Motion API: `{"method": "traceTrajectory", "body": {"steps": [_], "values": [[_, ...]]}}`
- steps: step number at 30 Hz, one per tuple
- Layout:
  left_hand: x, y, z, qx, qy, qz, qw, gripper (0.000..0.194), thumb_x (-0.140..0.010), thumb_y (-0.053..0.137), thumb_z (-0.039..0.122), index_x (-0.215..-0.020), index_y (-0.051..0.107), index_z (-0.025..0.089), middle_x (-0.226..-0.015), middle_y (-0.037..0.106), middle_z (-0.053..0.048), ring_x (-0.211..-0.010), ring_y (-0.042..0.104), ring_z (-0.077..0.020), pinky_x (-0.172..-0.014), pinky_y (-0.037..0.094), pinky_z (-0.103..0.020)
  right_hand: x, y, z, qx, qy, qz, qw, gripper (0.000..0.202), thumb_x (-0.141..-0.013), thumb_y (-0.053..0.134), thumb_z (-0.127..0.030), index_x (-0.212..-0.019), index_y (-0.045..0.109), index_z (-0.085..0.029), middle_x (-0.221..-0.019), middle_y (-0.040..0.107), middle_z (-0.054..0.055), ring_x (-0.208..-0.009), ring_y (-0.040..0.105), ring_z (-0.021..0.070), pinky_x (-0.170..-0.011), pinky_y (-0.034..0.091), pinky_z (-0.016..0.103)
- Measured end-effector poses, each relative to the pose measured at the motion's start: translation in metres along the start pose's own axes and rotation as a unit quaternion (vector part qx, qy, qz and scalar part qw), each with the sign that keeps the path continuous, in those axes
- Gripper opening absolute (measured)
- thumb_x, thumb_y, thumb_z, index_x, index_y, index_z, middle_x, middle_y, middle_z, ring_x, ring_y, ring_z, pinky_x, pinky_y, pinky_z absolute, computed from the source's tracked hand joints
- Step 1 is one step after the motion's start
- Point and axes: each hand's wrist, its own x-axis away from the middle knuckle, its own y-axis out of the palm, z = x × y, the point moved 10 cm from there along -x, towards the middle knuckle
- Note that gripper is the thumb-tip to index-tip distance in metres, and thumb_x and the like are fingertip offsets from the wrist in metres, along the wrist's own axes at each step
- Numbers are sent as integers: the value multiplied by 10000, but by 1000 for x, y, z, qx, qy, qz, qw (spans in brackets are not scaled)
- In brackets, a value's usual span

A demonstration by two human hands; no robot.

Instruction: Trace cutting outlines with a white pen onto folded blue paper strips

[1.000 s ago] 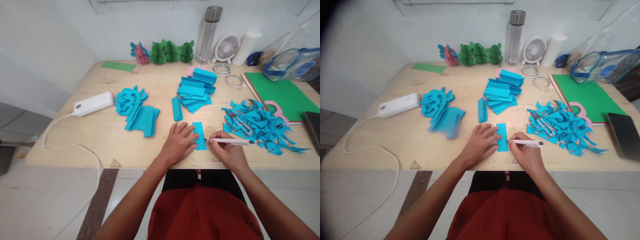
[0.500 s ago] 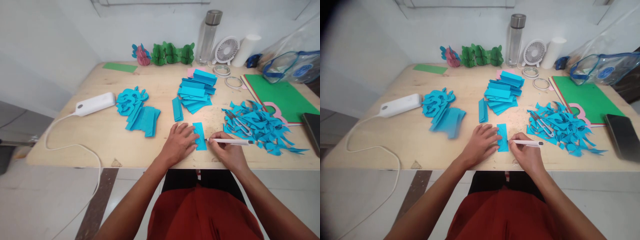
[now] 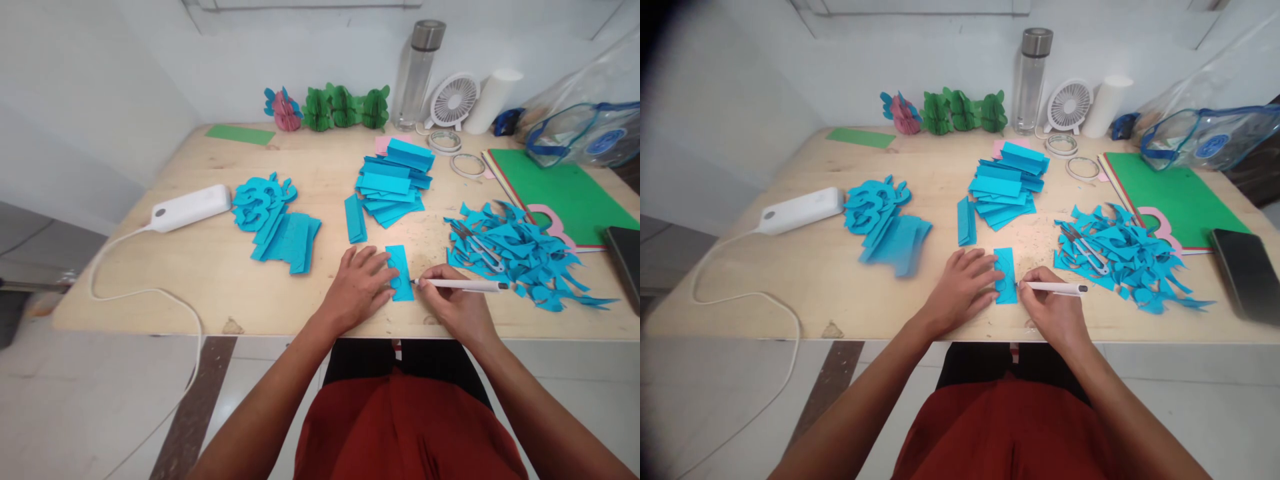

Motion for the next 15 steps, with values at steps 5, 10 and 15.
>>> {"method": "traceTrajectory", "body": {"steps": [5, 10, 15], "values": [[0, -1, 0, -2, 1, -2, 1000, 262, -917, 554, 345, -1152, 639, 266, -1380, 541, -53, -1305, 405, -297, -1117, 262, -538, 3, -6, -2, -18, -4, 31, 999, 161, -831, 560, -369, -779, 601, -223, -717, 643, 10, -662, 582, 168, -619, 455, 282], [0, -1, 0, 1, -2, -2, 1000, 296, -922, 546, 347, -1191, 613, 245, -1387, 538, -57, -1316, 396, -293, -1128, 254, -517, 5, -10, -3, -45, -12, 61, 997, 139, -832, 571, -354, -809, 610, -222, -745, 652, 12, -702, 597, 174, -666, 470, 294], [0, 0, -3, 18, -23, 2, 1000, 369, -918, 550, 362, -1248, 547, 198, -1384, 547, -81, -1346, 377, -287, -1145, 234, -518, 4, -4, -7, -75, -16, 62, 995, 147, -856, 572, -363, -842, 614, -223, -798, 673, 21, -743, 613, 175, -669, 475, 285]]}}
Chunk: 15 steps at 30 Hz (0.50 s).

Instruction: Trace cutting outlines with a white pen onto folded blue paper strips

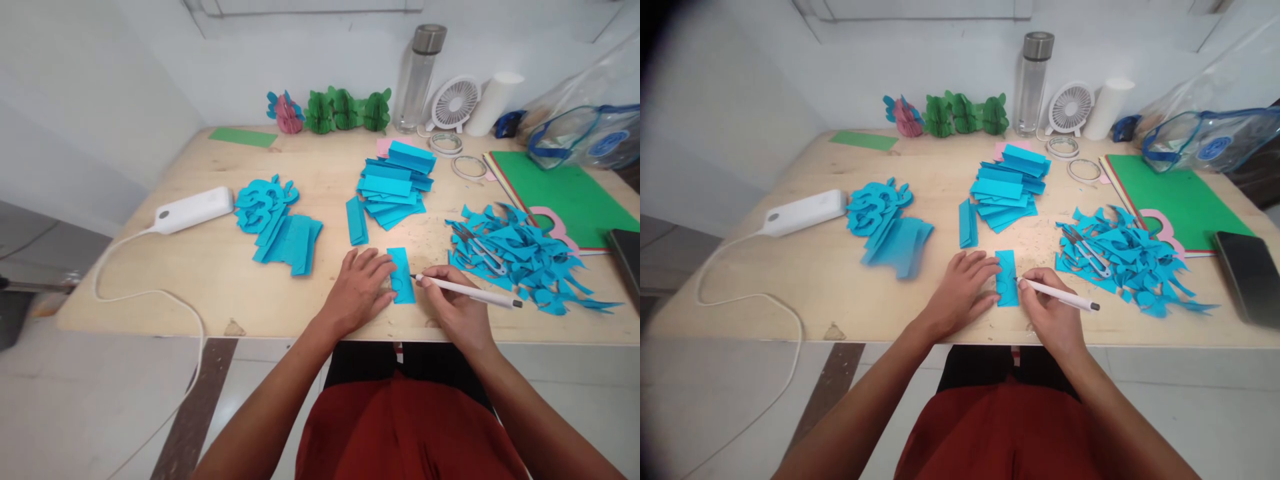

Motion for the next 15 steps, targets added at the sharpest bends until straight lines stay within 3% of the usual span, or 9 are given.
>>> {"method": "traceTrajectory", "body": {"steps": [8, 15], "values": [[0, -1, 1, 1, 6, 3, 1000, 266, -910, 563, 369, -1105, 579, 189, -1385, 551, -82, -1345, 387, -292, -1147, 241, -537, -18, 18, -6, 1, -18, -20, 1000, 184, -856, 562, -393, -861, 612, -216, -786, 675, 29, -701, 603, 167, -624, 470, 283], [0, -2, 1, 11, 1, 5, 1000, 263, -893, 590, 354, -1097, 579, 188, -1390, 547, -80, -1350, 386, -297, -1146, 251, -548, -27, 28, -7, 10, -32, -28, 999, 192, -855, 548, -400, -845, 606, -217, -765, 675, 25, -668, 600, 160, -611, 469, 278]]}}
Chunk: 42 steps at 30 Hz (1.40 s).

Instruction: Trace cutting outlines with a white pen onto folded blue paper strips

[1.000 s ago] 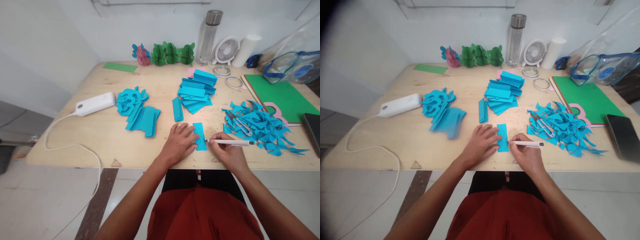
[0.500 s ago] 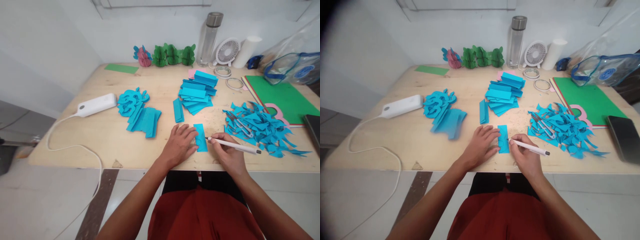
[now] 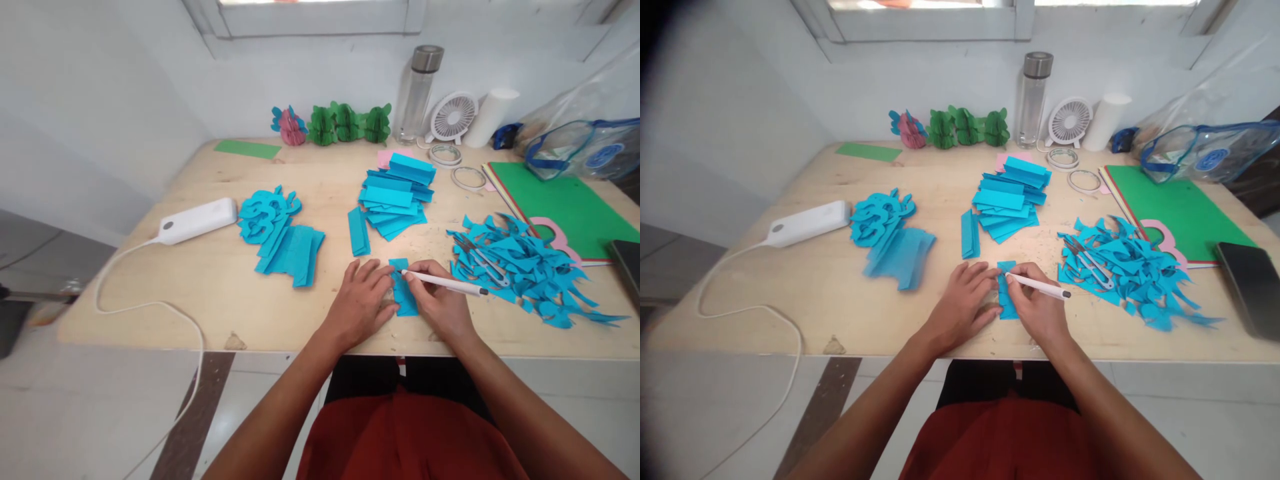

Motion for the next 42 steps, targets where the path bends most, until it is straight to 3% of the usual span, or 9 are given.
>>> {"method": "traceTrajectory", "body": {"steps": [10, 42], "values": [[0, 0, -1, -4, 0, 1, 1000, 272, -905, 571, 371, -1107, 575, 189, -1398, 539, -78, -1355, 388, -297, -1159, 235, -546, 5, 2, -4, 96, -12, 0, 995, 169, -870, 523, -378, -868, 616, -237, -788, 708, 23, -685, 629, 177, -640, 467, 289], [0, 0, -2, -6, -3, -1, 1000, 307, -910, 565, 385, -1145, 570, 188, -1441, 498, -78, -1364, 380, -288, -1164, 232, -551, -2, 10, -9, 92, -35, -5, 995, 143, -873, 536, -360, -860, 610, -238, -769, 705, 8, -704, 646, 180, -633, 465, 284]]}}
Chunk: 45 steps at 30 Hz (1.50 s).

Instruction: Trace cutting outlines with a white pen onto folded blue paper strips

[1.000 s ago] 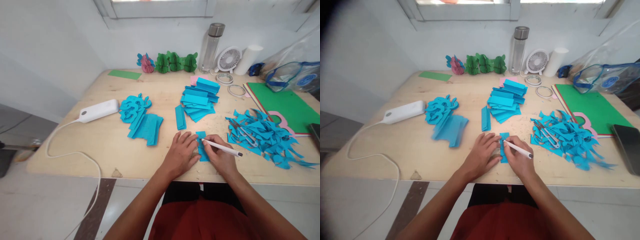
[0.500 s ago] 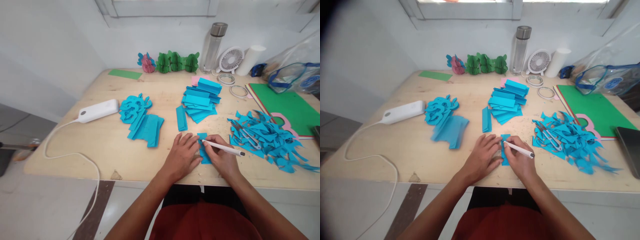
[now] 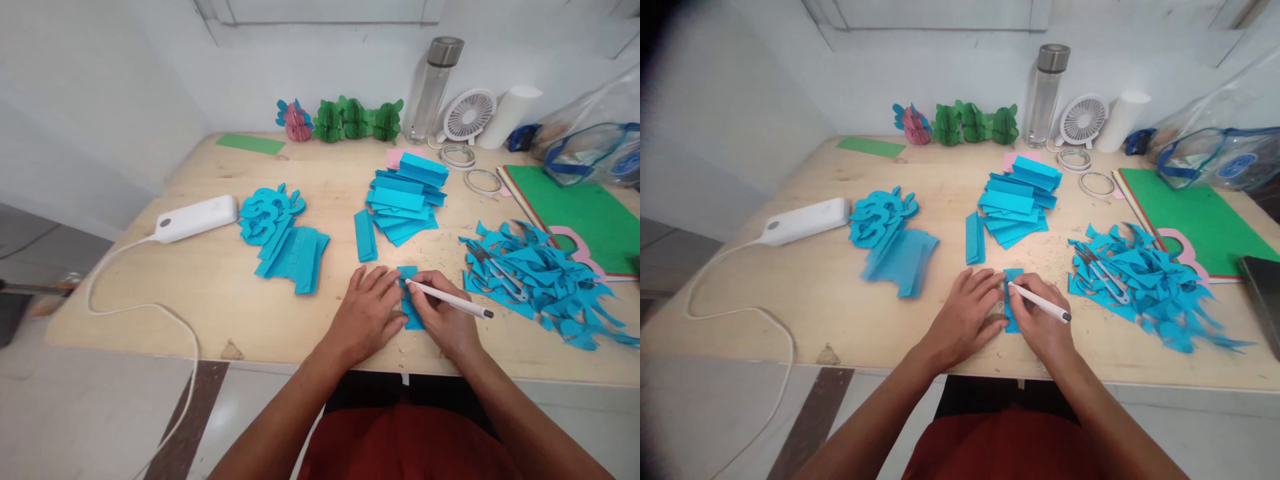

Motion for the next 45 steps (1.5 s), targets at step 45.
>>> {"method": "traceTrajectory", "body": {"steps": [45], "values": [[0, 0, -1, -3, 0, 1, 1000, 326, -910, 563, 394, -1162, 574, 187, -1451, 487, -81, -1360, 384, -287, -1166, 229, -548, -1, -2, -4, 17, -20, 17, 1000, 155, -868, 545, -345, -823, 636, -227, -791, 723, 17, -720, 668, 176, -661, 485, 285]]}}
